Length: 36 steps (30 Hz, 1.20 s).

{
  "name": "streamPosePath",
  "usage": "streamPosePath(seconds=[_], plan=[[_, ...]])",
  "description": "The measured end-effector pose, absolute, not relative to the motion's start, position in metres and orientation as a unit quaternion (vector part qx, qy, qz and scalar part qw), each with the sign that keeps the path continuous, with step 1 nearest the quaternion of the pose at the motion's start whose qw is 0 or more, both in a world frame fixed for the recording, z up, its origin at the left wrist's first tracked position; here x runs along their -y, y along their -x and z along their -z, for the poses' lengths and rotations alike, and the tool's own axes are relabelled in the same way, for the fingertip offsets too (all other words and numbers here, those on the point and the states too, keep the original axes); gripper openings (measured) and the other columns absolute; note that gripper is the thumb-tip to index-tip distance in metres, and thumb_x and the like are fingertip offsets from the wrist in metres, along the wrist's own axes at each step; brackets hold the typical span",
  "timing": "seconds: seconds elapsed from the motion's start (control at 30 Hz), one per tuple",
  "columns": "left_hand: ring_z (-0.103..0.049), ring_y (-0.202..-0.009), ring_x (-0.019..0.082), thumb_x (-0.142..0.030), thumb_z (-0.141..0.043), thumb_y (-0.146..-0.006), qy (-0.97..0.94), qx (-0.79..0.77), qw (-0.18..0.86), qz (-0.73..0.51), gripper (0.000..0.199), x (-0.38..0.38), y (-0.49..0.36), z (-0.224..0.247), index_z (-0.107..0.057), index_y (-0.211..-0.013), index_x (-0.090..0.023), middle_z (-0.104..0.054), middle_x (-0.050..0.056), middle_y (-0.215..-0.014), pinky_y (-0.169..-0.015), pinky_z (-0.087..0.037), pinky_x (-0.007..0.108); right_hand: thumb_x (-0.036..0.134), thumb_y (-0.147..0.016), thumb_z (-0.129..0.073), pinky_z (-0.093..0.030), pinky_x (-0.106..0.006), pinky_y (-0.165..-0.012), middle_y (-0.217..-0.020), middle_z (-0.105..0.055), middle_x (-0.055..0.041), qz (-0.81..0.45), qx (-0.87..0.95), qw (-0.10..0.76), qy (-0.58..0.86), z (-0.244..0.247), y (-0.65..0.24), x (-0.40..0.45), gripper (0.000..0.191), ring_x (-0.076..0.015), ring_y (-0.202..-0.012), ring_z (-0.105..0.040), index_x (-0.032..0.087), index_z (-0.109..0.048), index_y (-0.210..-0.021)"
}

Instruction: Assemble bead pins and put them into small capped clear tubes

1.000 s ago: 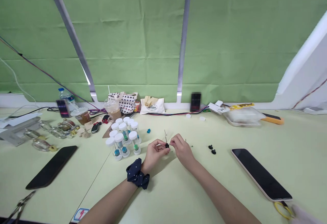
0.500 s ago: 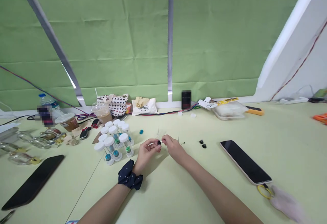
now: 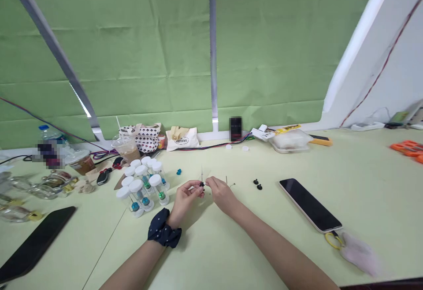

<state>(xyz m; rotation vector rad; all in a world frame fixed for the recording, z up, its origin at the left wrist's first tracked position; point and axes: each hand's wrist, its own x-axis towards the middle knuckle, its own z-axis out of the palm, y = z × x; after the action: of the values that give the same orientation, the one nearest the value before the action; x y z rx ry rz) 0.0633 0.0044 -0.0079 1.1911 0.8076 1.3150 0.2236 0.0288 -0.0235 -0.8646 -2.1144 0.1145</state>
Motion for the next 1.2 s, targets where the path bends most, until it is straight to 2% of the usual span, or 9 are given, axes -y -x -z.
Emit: streamPosePath(seconds=[0.13, 0.27, 0.37, 0.47, 0.57, 0.67, 0.8, 0.93, 1.2], plan=[[-0.056, -0.062, 0.012, -0.032, -0.069, -0.07, -0.547, -0.343, 0.531, -0.549, 0.029, -0.006, -0.062, 0.012, -0.066, -0.093, -0.014, -0.054, 0.001, -0.071, -0.065, -0.048, 0.03, 0.015, -0.089, -0.031, -0.04, -0.025, -0.06, -0.073, -0.054, -0.0028, -0.102, 0.83, 0.414, 0.36, 0.015, -0.223, -0.027, 0.018, -0.0138, -0.063, -0.05, 0.02, -0.048, -0.083], [-0.056, -0.078, 0.016, -0.03, -0.063, -0.076, -0.624, -0.363, 0.403, -0.562, 0.025, -0.004, -0.06, 0.012, -0.067, -0.097, -0.019, -0.051, 0.003, -0.081, -0.072, -0.049, 0.031, 0.023, -0.089, -0.036, -0.035, -0.022, -0.053, -0.061, -0.053, 0.0025, -0.247, 0.795, 0.381, 0.401, 0.005, -0.223, -0.025, 0.016, -0.011, -0.053, -0.046, 0.021, -0.046, -0.077], [-0.055, -0.078, 0.016, -0.029, -0.057, -0.081, -0.678, -0.376, 0.323, -0.543, 0.023, -0.002, -0.058, 0.011, -0.067, -0.1, -0.022, -0.051, 0.003, -0.081, -0.073, -0.049, 0.032, 0.026, -0.089, -0.036, -0.035, -0.021, -0.052, -0.057, -0.051, 0.0047, -0.35, 0.772, 0.347, 0.401, 0.003, -0.225, -0.026, 0.014, -0.0104, -0.051, -0.045, 0.021, -0.045, -0.081], [-0.055, -0.078, 0.016, -0.028, -0.056, -0.082, -0.696, -0.374, 0.314, -0.526, 0.022, -0.002, -0.057, 0.011, -0.067, -0.1, -0.022, -0.052, 0.004, -0.082, -0.074, -0.049, 0.032, 0.027, -0.09, -0.035, -0.032, -0.021, -0.049, -0.054, -0.044, 0.0058, -0.387, 0.771, 0.308, 0.401, 0.003, -0.228, -0.027, 0.017, -0.0098, -0.047, -0.041, 0.02, -0.048, -0.081], [-0.056, -0.079, 0.016, -0.029, -0.058, -0.08, -0.668, -0.37, 0.365, -0.532, 0.022, -0.004, -0.058, 0.014, -0.067, -0.098, -0.021, -0.051, 0.003, -0.082, -0.074, -0.049, 0.032, 0.024, -0.089, -0.036, -0.031, -0.021, -0.051, -0.057, -0.046, 0.0038, -0.314, 0.8, 0.289, 0.422, 0.004, -0.229, -0.026, 0.02, -0.0099, -0.048, -0.041, 0.019, -0.051, -0.077], [-0.056, -0.075, 0.015, -0.031, -0.061, -0.077, -0.627, -0.36, 0.424, -0.545, 0.023, -0.005, -0.06, 0.014, -0.068, -0.095, -0.018, -0.051, 0.003, -0.081, -0.07, -0.049, 0.031, 0.011, -0.086, -0.036, -0.032, -0.022, -0.053, -0.065, -0.053, 0.0009, -0.193, 0.829, 0.289, 0.439, 0.007, -0.227, -0.025, 0.018, -0.0109, -0.053, -0.044, 0.019, -0.051, -0.081], [-0.055, -0.064, 0.012, -0.029, -0.065, -0.074, -0.586, -0.343, 0.488, -0.549, 0.023, -0.007, -0.061, 0.013, -0.068, -0.093, -0.017, -0.053, 0.002, -0.076, -0.066, -0.047, 0.03, -0.002, -0.079, -0.035, -0.032, -0.023, -0.057, -0.078, -0.059, -0.0041, -0.041, 0.866, 0.283, 0.411, 0.015, -0.225, -0.026, 0.026, -0.0143, -0.066, -0.049, 0.018, -0.049, -0.086], [-0.053, -0.059, 0.01, -0.028, -0.066, -0.074, -0.571, -0.34, 0.517, -0.54, 0.021, -0.009, -0.061, 0.012, -0.068, -0.091, -0.016, -0.055, 0.001, -0.072, -0.063, -0.045, 0.029, -0.001, -0.082, -0.035, -0.032, -0.025, -0.06, -0.071, -0.056, -0.0051, 0.067, 0.88, 0.276, 0.382, 0.016, -0.226, -0.029, 0.023, -0.0176, -0.071, -0.045, 0.017, -0.05, -0.081], [-0.053, -0.063, 0.011, -0.028, -0.067, -0.073, -0.589, -0.333, 0.484, -0.555, 0.021, -0.007, -0.06, 0.012, -0.069, -0.092, -0.018, -0.05, 0.001, -0.074, -0.063, -0.046, 0.029, -0.001, -0.084, -0.032, -0.031, -0.025, -0.059, -0.069, -0.053, -0.0046, 0.021, 0.884, 0.279, 0.373, 0.01, -0.229, -0.029, 0.026, -0.0174, -0.07, -0.042, 0.017, -0.051, -0.081]])
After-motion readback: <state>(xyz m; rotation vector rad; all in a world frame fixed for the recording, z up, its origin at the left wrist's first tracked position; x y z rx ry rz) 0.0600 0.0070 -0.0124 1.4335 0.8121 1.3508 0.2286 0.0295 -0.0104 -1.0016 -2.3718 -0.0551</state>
